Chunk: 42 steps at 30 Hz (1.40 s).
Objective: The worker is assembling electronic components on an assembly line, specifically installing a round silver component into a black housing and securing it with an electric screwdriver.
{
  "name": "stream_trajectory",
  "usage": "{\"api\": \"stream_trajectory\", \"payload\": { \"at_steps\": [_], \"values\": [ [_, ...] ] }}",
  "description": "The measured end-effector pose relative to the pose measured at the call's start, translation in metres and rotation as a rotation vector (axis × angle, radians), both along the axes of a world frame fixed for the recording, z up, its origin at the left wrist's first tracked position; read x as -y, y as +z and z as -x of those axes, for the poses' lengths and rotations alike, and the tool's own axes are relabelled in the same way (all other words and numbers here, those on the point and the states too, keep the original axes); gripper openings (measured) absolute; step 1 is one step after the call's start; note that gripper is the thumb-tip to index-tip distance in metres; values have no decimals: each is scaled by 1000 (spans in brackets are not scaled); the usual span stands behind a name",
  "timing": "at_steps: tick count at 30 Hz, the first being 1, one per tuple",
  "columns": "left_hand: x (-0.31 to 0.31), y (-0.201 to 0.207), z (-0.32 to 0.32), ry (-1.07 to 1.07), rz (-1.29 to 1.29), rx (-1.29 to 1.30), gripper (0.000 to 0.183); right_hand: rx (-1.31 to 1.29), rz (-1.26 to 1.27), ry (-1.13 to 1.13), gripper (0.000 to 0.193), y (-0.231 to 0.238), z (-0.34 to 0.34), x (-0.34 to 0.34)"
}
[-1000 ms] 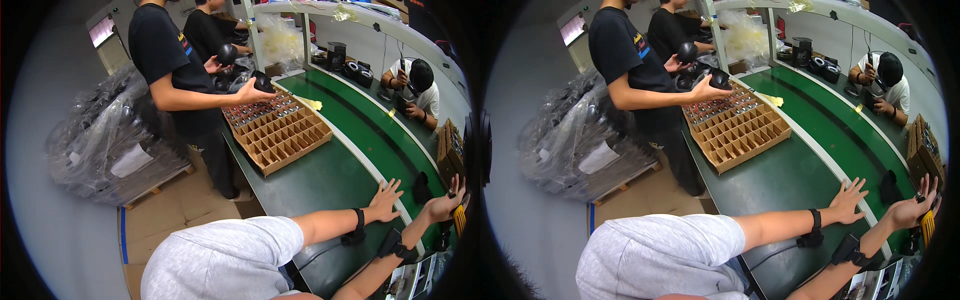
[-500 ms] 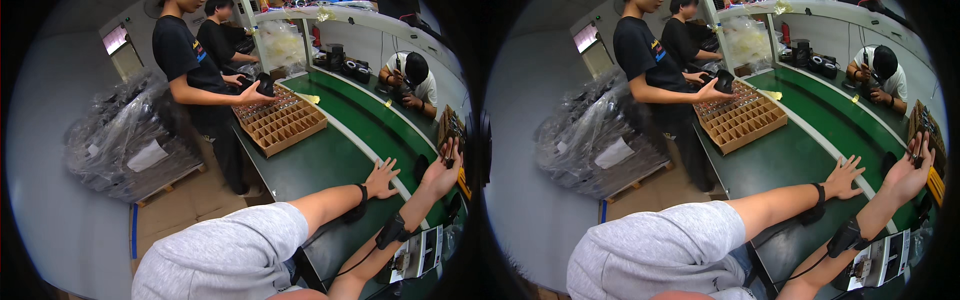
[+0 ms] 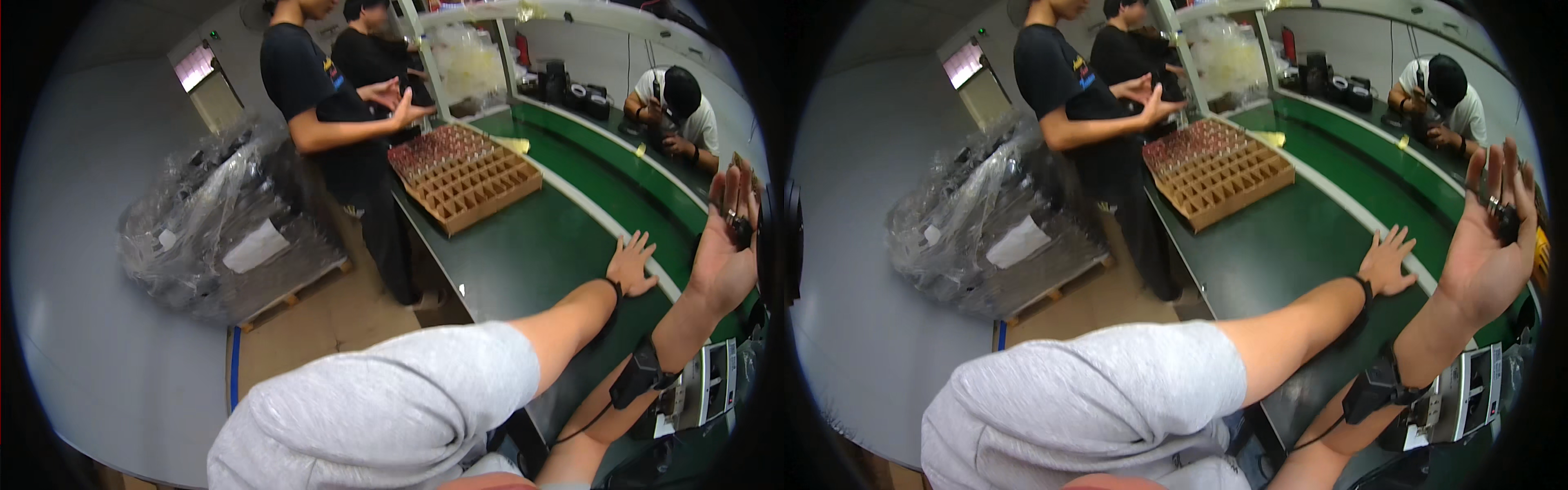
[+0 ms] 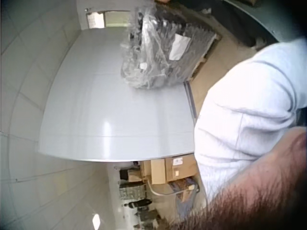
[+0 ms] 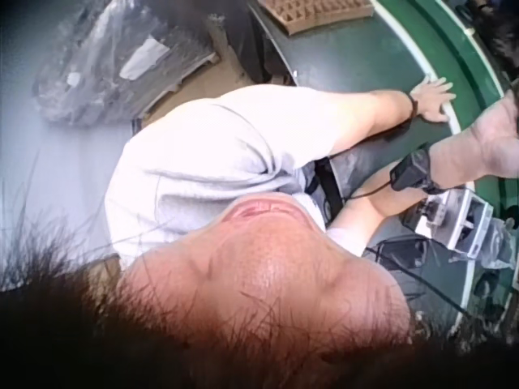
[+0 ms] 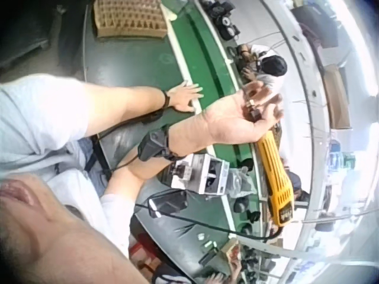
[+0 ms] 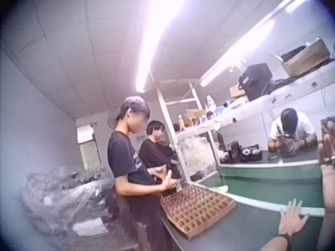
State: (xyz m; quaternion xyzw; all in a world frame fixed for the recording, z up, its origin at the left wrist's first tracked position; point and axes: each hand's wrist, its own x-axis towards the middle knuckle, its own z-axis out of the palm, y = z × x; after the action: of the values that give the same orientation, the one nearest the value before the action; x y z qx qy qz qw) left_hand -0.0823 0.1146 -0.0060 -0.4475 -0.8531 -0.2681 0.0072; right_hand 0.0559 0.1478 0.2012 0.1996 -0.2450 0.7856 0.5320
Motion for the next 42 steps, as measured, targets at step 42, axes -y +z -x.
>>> {"api": "stream_trajectory", "payload": {
  "at_steps": [42],
  "values": [
    [-21, -19, 9, -38, -160, -111, 65, 1210, -1000, -470, 39, -40, 2, -23]
  ]
}}
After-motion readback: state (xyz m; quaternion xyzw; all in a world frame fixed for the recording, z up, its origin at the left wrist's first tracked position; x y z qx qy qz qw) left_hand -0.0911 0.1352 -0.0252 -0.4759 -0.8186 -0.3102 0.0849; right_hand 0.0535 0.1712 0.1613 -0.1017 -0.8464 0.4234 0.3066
